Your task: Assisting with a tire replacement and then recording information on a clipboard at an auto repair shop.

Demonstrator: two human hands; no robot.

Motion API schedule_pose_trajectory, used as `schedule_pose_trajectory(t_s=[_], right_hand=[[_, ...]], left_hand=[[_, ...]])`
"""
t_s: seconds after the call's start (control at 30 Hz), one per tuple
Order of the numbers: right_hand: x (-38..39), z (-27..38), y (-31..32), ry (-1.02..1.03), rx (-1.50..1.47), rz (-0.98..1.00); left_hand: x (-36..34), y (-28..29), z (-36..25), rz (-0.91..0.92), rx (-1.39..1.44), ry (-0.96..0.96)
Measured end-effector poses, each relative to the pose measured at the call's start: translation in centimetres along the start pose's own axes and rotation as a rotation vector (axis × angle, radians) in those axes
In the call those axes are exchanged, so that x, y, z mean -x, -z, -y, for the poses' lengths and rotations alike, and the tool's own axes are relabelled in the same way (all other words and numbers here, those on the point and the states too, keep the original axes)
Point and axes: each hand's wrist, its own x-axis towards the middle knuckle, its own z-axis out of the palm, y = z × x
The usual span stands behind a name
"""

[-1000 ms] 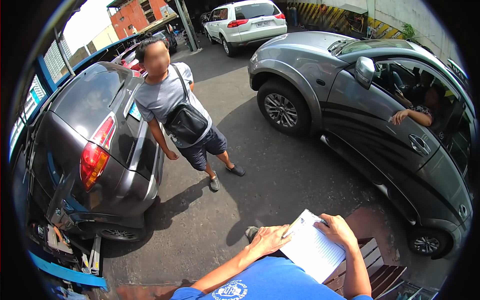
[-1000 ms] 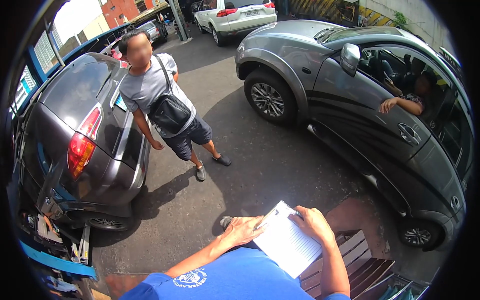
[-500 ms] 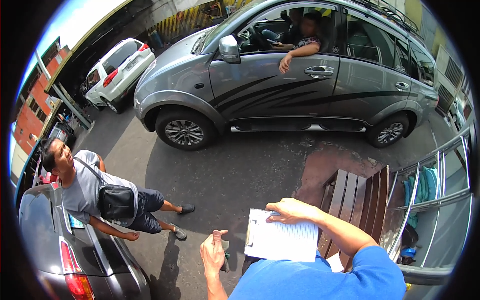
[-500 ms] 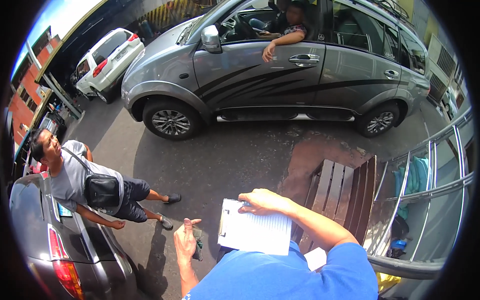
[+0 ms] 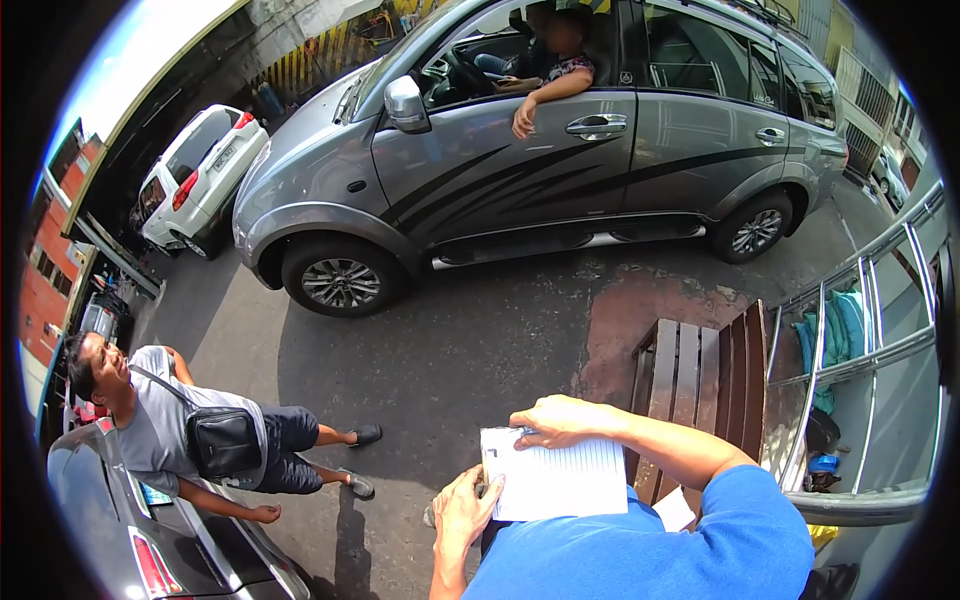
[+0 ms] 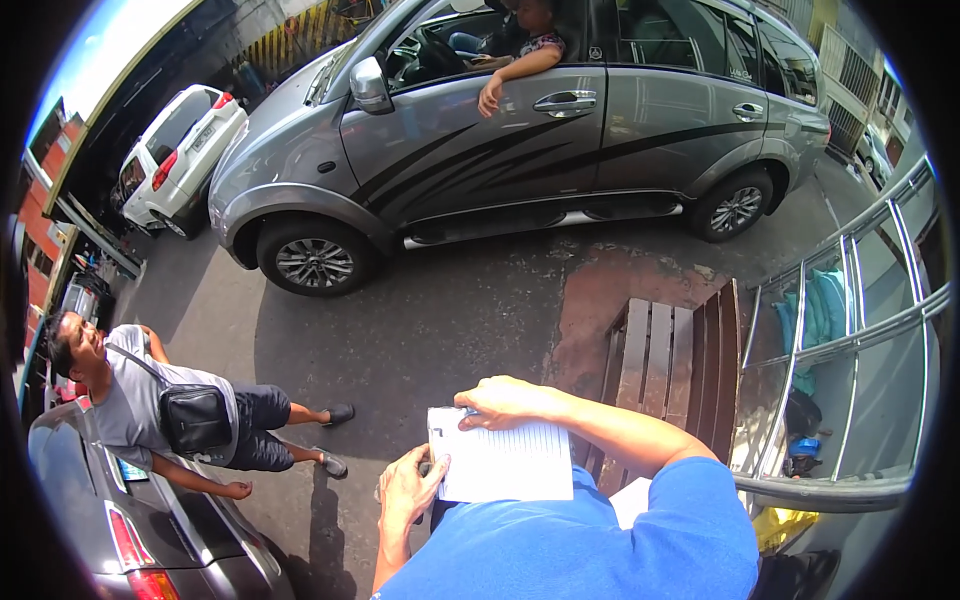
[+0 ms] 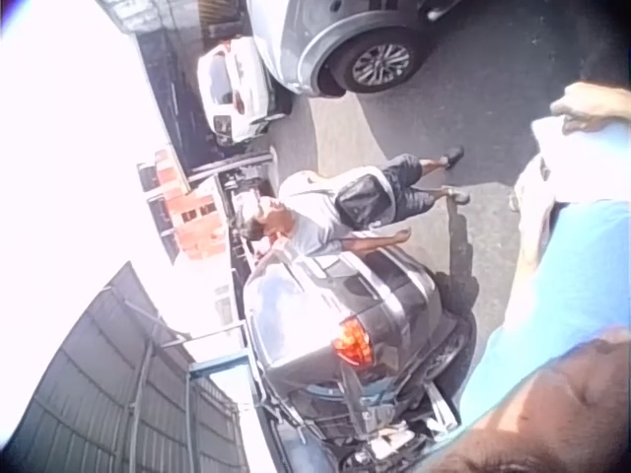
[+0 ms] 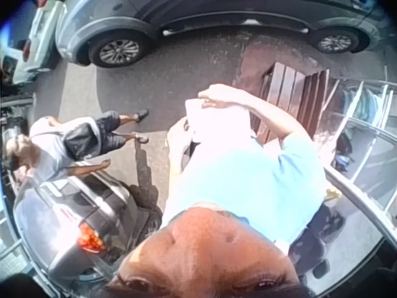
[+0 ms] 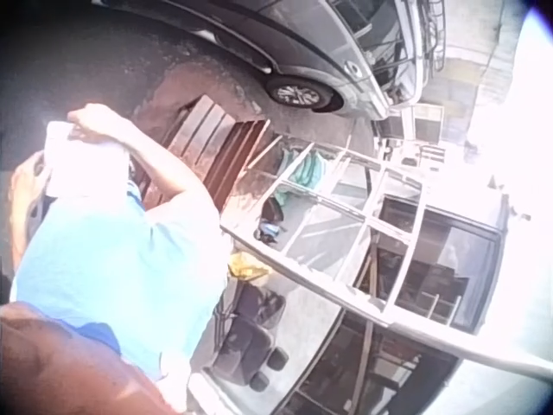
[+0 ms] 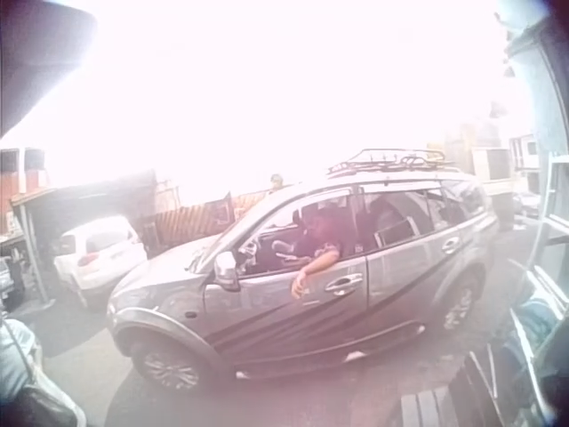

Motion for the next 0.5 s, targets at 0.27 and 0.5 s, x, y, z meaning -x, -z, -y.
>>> schedule_pose_trajectory(t_s=[0.27,0.5], right_hand=[[-3.0,-3.1,4.8,0.12,0.052,0.091],[-6.5,-3.6,7.1,0.239,0.154,0.259]], left_hand=[[-2.9,-1.5,-1.9,-0.225,-0.019,-0.105],[-2.0,-3.3,-3.5,-0.331,-0.024,0.043]])
